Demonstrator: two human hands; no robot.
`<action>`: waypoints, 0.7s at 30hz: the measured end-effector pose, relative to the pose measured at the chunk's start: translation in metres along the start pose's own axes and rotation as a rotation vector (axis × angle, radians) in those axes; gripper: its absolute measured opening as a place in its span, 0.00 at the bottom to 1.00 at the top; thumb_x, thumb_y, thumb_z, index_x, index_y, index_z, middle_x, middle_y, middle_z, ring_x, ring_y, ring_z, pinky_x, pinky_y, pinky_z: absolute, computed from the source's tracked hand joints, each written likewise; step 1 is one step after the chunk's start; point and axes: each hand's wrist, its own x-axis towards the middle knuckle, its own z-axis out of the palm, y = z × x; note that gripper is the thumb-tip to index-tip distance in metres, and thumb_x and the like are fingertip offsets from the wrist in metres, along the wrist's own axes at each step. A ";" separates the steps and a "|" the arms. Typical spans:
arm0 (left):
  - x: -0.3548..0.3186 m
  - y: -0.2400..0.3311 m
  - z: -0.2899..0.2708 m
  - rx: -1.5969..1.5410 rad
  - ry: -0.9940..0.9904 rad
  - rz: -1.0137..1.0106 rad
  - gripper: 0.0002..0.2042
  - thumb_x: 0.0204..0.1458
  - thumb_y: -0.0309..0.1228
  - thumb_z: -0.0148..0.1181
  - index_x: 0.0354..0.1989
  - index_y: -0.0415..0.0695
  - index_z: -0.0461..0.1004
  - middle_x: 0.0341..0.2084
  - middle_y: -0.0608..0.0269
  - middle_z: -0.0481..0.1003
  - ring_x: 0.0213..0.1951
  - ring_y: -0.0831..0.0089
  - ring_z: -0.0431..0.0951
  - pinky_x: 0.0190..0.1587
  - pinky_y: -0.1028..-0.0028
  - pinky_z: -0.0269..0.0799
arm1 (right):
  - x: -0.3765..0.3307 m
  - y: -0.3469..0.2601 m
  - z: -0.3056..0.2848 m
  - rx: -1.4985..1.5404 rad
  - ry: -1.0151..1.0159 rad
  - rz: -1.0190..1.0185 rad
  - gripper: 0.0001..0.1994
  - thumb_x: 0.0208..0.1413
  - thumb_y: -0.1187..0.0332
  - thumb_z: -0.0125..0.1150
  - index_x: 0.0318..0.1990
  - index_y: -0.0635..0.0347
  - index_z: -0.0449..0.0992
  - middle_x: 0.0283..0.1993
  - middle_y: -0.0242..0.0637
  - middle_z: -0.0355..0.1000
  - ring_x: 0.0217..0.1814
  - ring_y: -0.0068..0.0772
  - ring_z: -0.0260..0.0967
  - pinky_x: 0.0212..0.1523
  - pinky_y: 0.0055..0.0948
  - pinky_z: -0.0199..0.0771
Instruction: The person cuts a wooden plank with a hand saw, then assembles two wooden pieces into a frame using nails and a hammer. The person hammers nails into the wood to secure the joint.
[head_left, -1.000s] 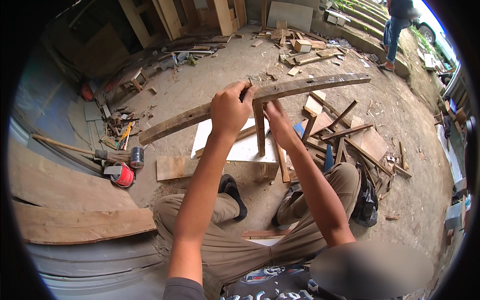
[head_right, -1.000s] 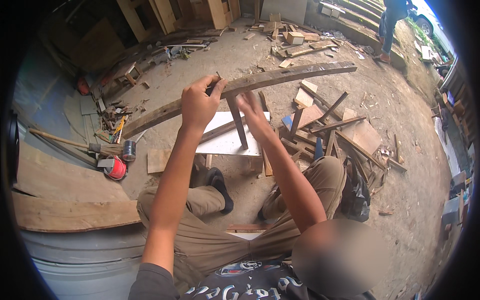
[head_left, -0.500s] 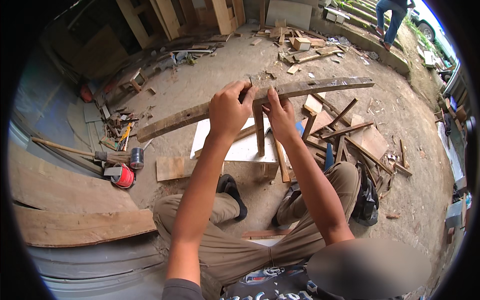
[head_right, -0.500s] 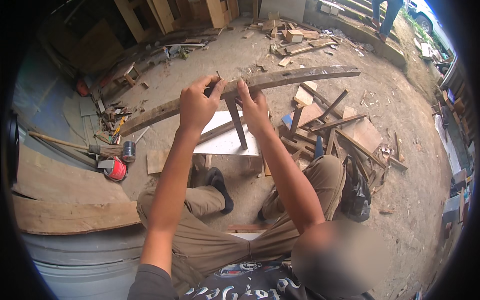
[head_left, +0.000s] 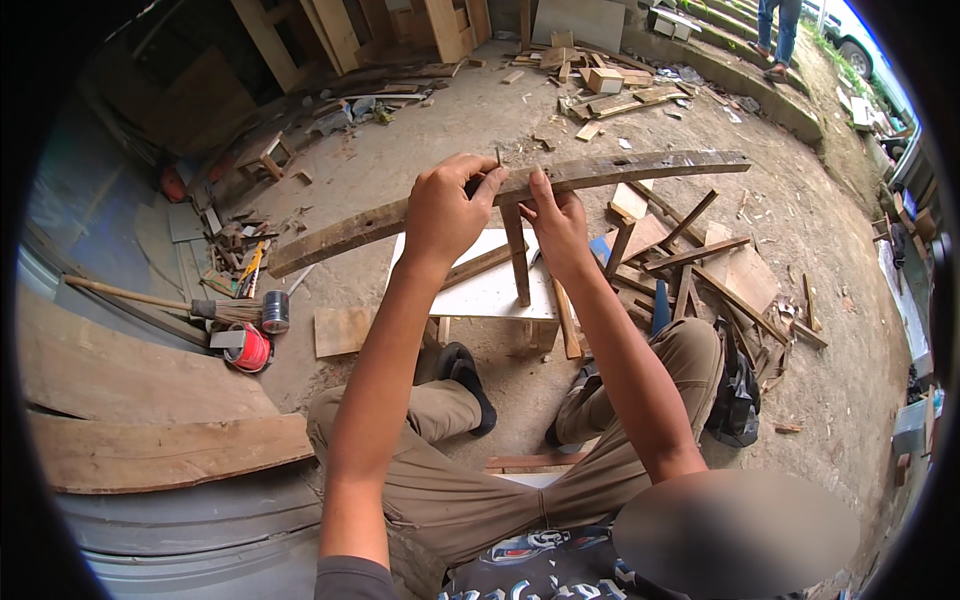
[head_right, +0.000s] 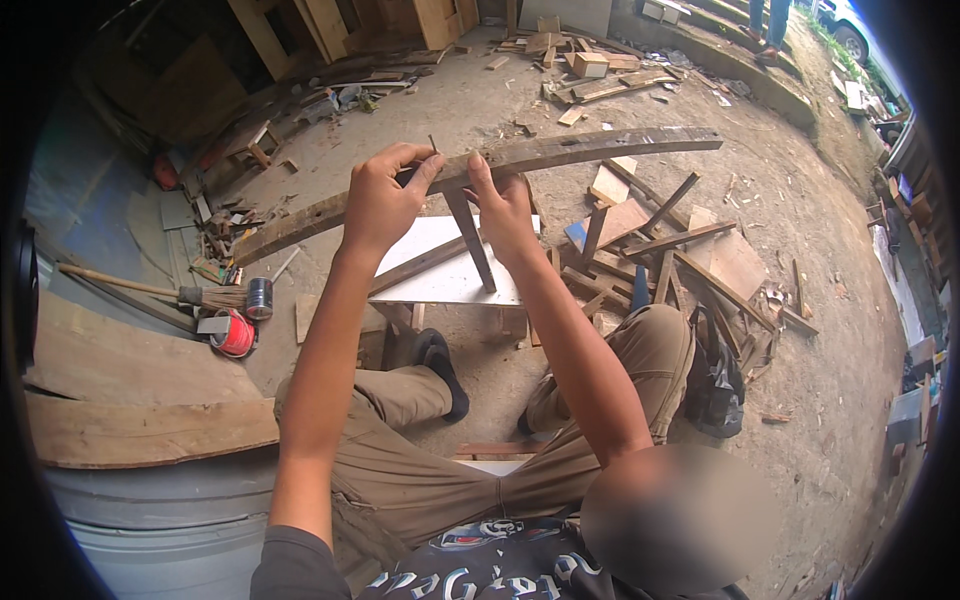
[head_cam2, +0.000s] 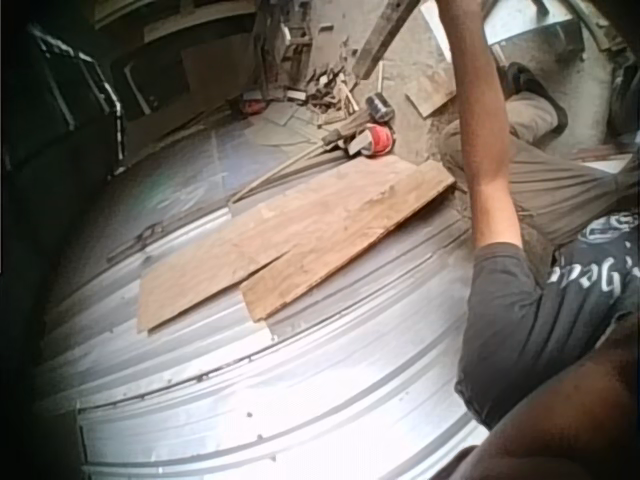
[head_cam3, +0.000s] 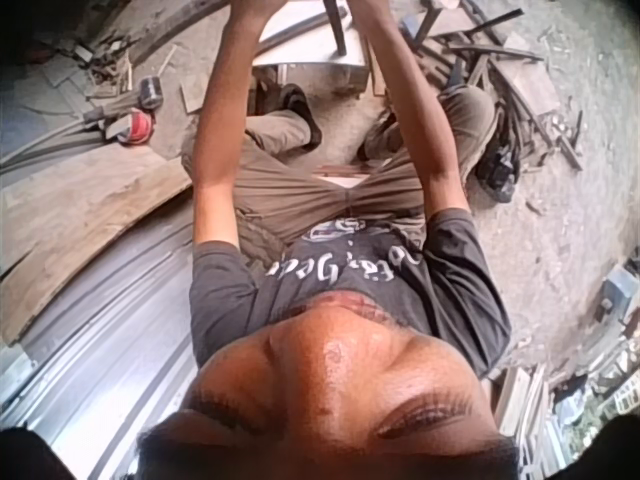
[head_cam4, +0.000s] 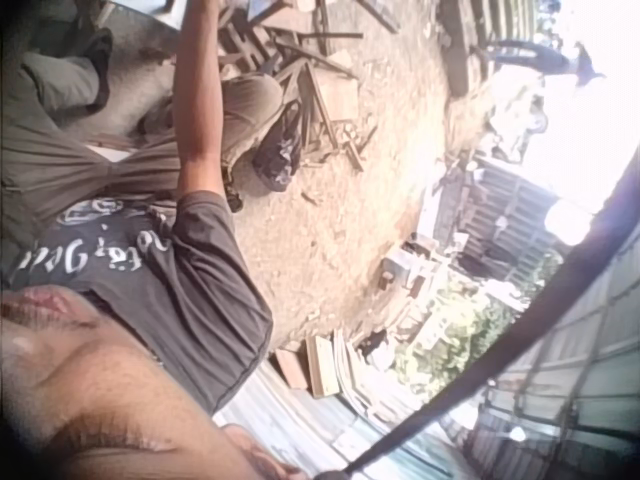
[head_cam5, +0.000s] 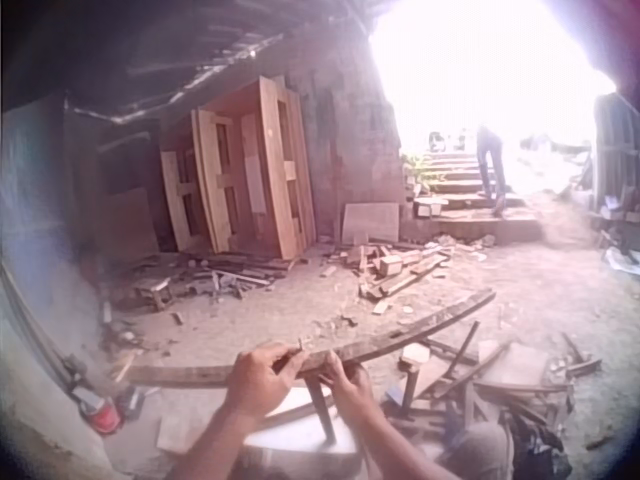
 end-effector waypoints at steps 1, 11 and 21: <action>-0.001 0.000 0.000 0.009 0.008 0.003 0.08 0.54 0.31 0.64 0.34 0.39 0.81 0.31 0.56 0.81 0.32 0.62 0.82 0.36 0.68 0.75 | 0.000 0.001 0.001 0.000 0.004 -0.002 0.22 0.63 0.49 0.58 0.42 0.63 0.77 0.38 0.31 0.73 0.42 0.21 0.71 0.48 0.29 0.75; -0.003 -0.004 0.003 0.050 -0.020 0.046 0.08 0.53 0.31 0.65 0.37 0.40 0.80 0.34 0.58 0.81 0.34 0.66 0.82 0.37 0.70 0.74 | 0.002 0.003 -0.002 -0.041 0.010 -0.025 0.22 0.64 0.49 0.58 0.39 0.64 0.77 0.34 0.31 0.72 0.36 0.19 0.67 0.41 0.26 0.72; 0.001 -0.009 -0.004 0.242 -0.228 0.036 0.14 0.47 0.37 0.69 0.39 0.42 0.82 0.38 0.51 0.80 0.40 0.53 0.81 0.44 0.59 0.75 | -0.001 -0.004 0.002 -0.016 -0.026 -0.037 0.22 0.64 0.49 0.57 0.41 0.64 0.75 0.37 0.32 0.72 0.41 0.21 0.72 0.46 0.28 0.76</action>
